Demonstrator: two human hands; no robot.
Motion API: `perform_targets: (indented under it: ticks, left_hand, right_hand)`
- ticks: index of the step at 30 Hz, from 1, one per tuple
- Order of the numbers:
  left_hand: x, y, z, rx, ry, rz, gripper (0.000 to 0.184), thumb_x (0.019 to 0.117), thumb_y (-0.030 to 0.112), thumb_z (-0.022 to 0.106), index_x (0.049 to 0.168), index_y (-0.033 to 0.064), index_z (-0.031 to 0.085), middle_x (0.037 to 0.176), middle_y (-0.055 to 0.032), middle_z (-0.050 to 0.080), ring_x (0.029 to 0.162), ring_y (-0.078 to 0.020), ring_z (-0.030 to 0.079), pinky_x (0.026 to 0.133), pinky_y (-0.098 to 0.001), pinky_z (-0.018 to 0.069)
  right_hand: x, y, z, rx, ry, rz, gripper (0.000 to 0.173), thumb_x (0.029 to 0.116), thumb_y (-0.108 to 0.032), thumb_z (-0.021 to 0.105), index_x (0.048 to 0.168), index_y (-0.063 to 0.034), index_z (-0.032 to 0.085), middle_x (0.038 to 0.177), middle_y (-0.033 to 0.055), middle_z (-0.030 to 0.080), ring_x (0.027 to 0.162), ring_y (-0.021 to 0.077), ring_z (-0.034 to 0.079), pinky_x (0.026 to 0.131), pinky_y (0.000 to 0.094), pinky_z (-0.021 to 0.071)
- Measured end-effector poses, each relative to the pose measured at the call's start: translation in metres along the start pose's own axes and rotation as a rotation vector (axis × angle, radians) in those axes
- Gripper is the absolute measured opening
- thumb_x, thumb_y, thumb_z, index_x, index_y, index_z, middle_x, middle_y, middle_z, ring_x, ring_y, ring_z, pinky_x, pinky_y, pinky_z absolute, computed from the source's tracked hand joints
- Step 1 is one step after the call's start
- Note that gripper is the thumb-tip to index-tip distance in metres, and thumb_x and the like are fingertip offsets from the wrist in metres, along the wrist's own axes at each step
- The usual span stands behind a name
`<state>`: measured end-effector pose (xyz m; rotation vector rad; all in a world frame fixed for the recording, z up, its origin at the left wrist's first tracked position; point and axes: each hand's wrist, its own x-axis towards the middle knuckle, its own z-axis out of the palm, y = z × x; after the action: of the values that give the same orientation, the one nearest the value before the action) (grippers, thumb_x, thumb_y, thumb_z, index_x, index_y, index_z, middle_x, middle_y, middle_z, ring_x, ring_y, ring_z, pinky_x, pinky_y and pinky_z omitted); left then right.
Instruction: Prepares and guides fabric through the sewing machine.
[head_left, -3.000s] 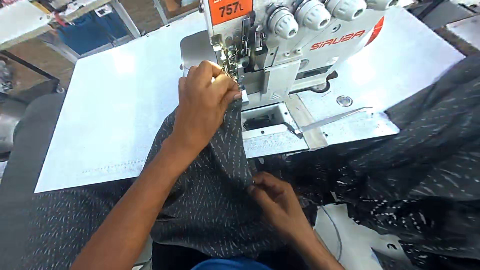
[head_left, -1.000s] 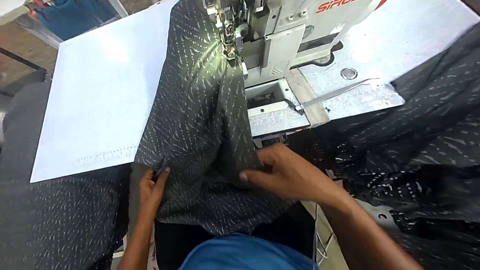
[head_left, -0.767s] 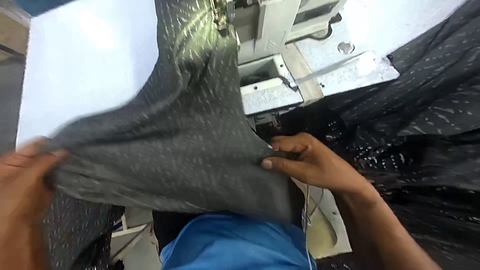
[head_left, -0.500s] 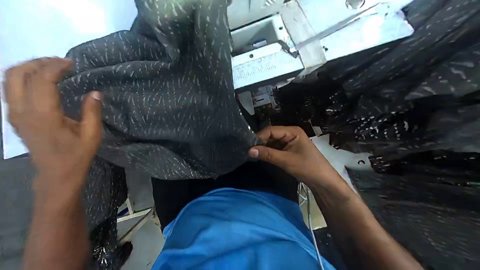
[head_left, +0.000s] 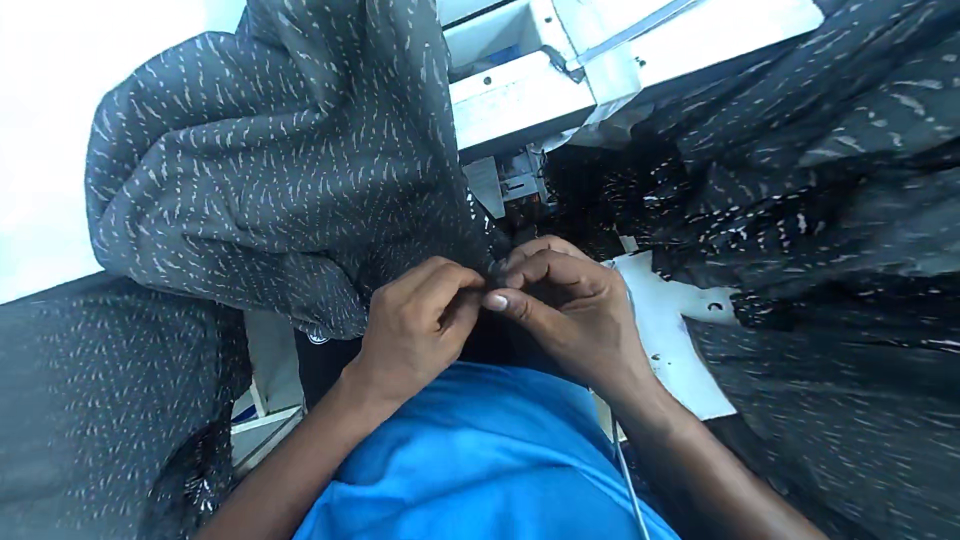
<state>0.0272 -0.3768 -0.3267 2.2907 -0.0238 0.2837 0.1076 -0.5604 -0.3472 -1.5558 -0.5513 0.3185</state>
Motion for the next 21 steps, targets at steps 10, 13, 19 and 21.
perform_targets:
  ticks: [10,13,19,21]
  left_hand:
    - [-0.015,-0.007,0.003,-0.77,0.105,-0.471,0.01,0.1022,0.007,0.057,0.108,0.0018,0.064,0.093,-0.0108,0.066,0.072,-0.019,0.07,0.059,-0.0349,0.0637]
    - [-0.02,-0.005,0.001,-0.71,0.139,-0.463,0.013,0.1024,0.007,0.058,0.112,0.0022,0.065,0.095,-0.0111,0.067,0.072,-0.0189,0.069,0.059,-0.0333,0.0634]
    - [-0.025,-0.007,0.008,-0.386,0.136,-0.151,0.011,0.0973,0.006,0.065,0.104,-0.001,0.071,0.099,-0.0059,0.069,0.07,-0.0105,0.067,0.058,-0.0252,0.0614]
    - [-0.02,-0.005,0.009,-0.297,0.13,-0.055,0.011,0.0952,0.006,0.068,0.101,-0.002,0.072,0.1,-0.0061,0.068,0.074,-0.008,0.067,0.061,-0.0224,0.0611]
  right_hand:
    - [0.053,0.028,0.003,-0.12,-0.067,0.222,0.037,0.0934,-0.041,0.072,0.114,-0.0102,0.065,0.092,-0.0009,0.07,0.073,0.0066,0.066,0.064,0.0264,0.0581]
    - [0.046,0.03,0.005,-0.075,-0.066,0.199,0.014,0.0938,-0.02,0.074,0.1,-0.0089,0.069,0.077,0.0006,0.068,0.061,0.009,0.063,0.056,0.0269,0.0543]
    - [0.017,0.009,-0.003,0.068,-0.017,0.297,0.017,0.098,-0.003,0.059,0.11,-0.002,0.072,0.089,0.0051,0.075,0.073,0.0138,0.073,0.066,0.0292,0.065]
    - [0.012,0.002,-0.005,0.143,-0.02,0.297,0.023,0.0983,0.0,0.052,0.113,0.0002,0.069,0.092,0.0079,0.074,0.077,0.0161,0.074,0.068,0.0309,0.0655]
